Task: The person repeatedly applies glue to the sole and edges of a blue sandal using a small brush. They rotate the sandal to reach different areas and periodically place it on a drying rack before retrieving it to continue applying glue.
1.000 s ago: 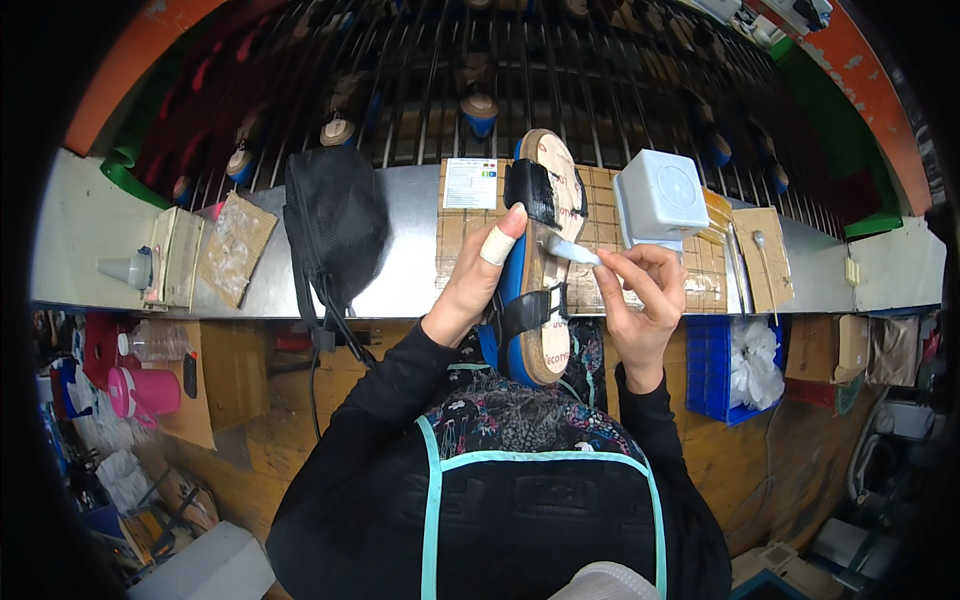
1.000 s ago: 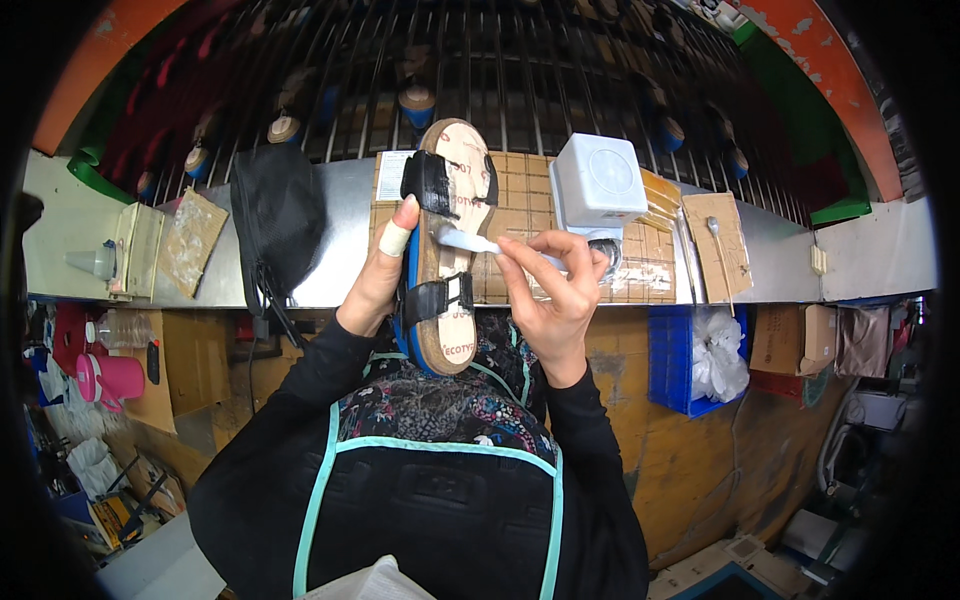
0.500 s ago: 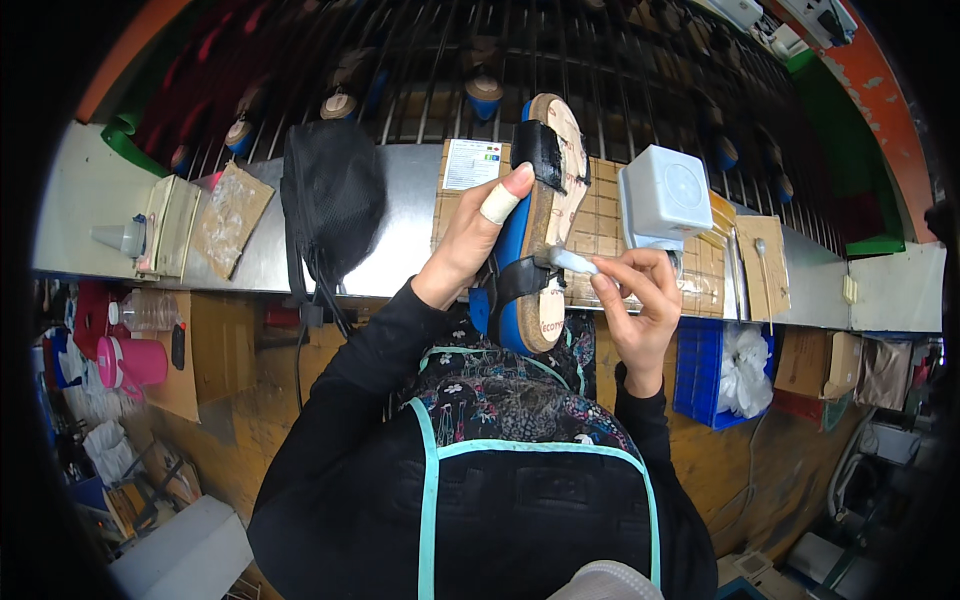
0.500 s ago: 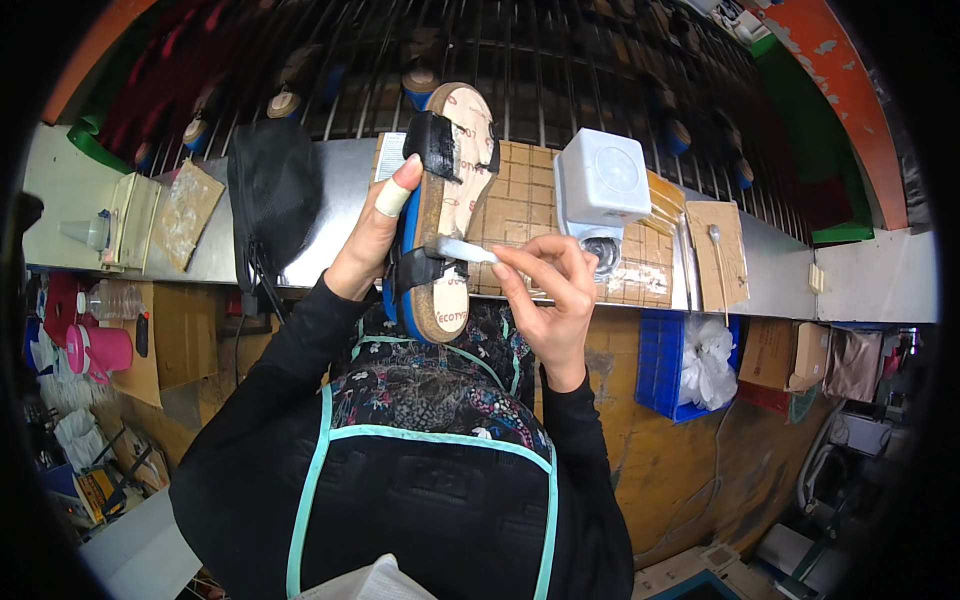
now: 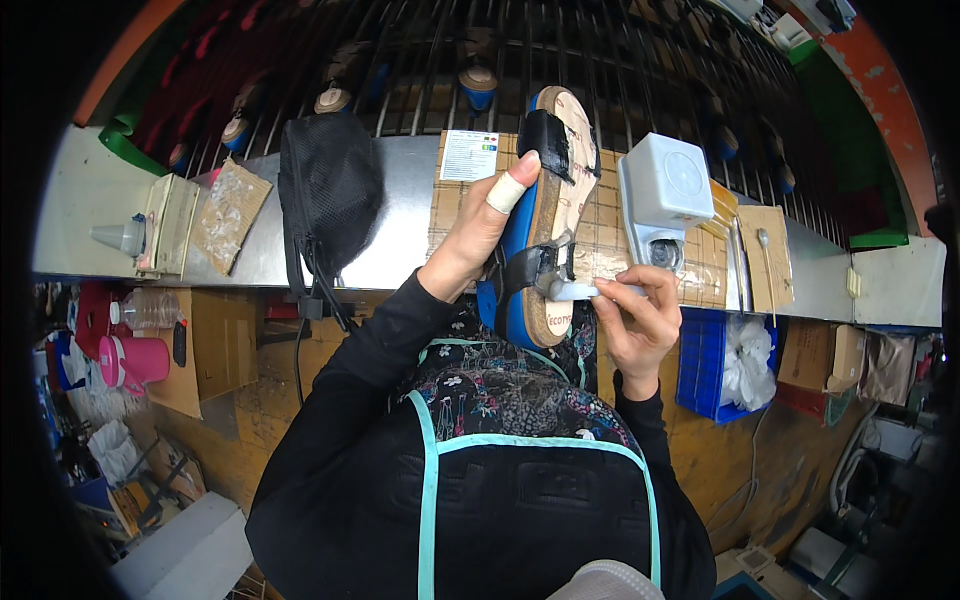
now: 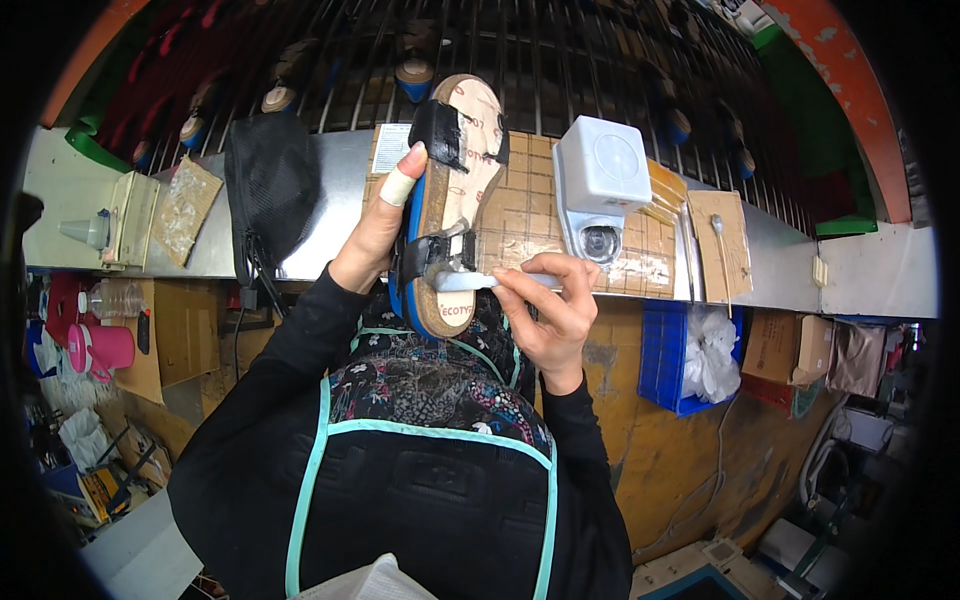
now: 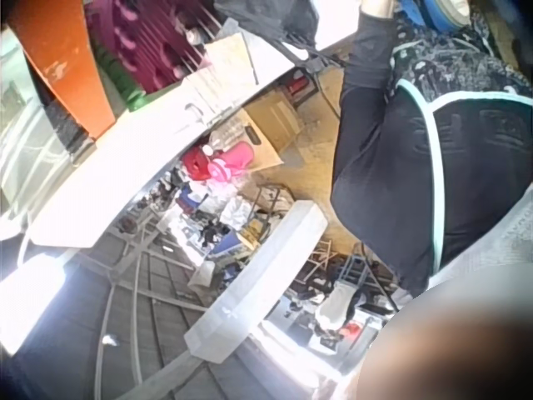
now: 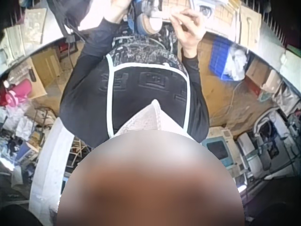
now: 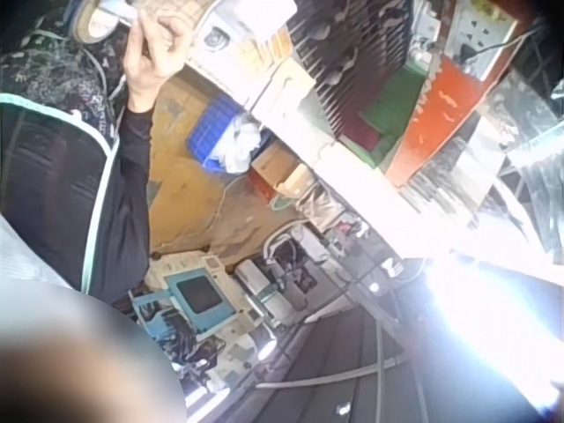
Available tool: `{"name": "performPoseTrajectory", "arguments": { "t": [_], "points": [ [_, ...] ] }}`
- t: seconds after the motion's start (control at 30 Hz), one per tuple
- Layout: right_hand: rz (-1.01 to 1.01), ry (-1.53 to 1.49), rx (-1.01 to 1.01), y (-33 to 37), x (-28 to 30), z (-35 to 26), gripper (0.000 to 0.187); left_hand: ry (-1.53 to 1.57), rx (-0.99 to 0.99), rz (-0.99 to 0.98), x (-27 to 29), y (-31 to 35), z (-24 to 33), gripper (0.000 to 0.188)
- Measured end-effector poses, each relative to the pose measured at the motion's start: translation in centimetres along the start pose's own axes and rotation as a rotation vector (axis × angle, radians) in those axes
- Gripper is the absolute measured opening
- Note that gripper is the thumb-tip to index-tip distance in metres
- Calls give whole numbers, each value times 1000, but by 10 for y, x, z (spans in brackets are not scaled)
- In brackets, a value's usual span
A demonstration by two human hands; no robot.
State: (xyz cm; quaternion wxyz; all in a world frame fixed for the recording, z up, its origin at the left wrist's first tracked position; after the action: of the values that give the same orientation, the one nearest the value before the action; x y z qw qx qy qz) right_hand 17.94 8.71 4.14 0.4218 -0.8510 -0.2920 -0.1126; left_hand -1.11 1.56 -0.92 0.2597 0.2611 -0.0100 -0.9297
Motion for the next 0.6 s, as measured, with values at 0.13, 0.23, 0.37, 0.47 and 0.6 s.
{"name": "performPoseTrajectory", "arguments": {
  "t": [0.13,0.23,0.37,0.47,0.6],
  "points": [
    [54,-68,-102,-7,2,2,24,-25,-53,20,-1,4,7,68],
    [33,37,-92,-12,3,-5,23,-93,-97,19,0,7,12,67],
    [-212,14,-58,-16,0,-13,21,-70,-110,-15,2,7,14,68],
    [-278,-124,-70,-25,0,-7,19,20,-80,-50,1,11,11,68],
    [-61,-142,-169,-27,-3,2,16,81,-68,-121,-3,21,9,67]
  ]
}}
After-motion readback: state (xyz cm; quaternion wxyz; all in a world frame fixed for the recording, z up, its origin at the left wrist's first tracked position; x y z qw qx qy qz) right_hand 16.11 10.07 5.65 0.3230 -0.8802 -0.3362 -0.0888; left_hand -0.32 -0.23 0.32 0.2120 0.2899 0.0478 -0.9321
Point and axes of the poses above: each hand's wrist, its own y-axis away from the middle knuckle, its own x-axis out of the back of the hand, z = x × y, the point moved 6 cm from there along -y, towards the middle knuckle, and after that the axes turned 3 degrees about y, right-handed, at the moved point
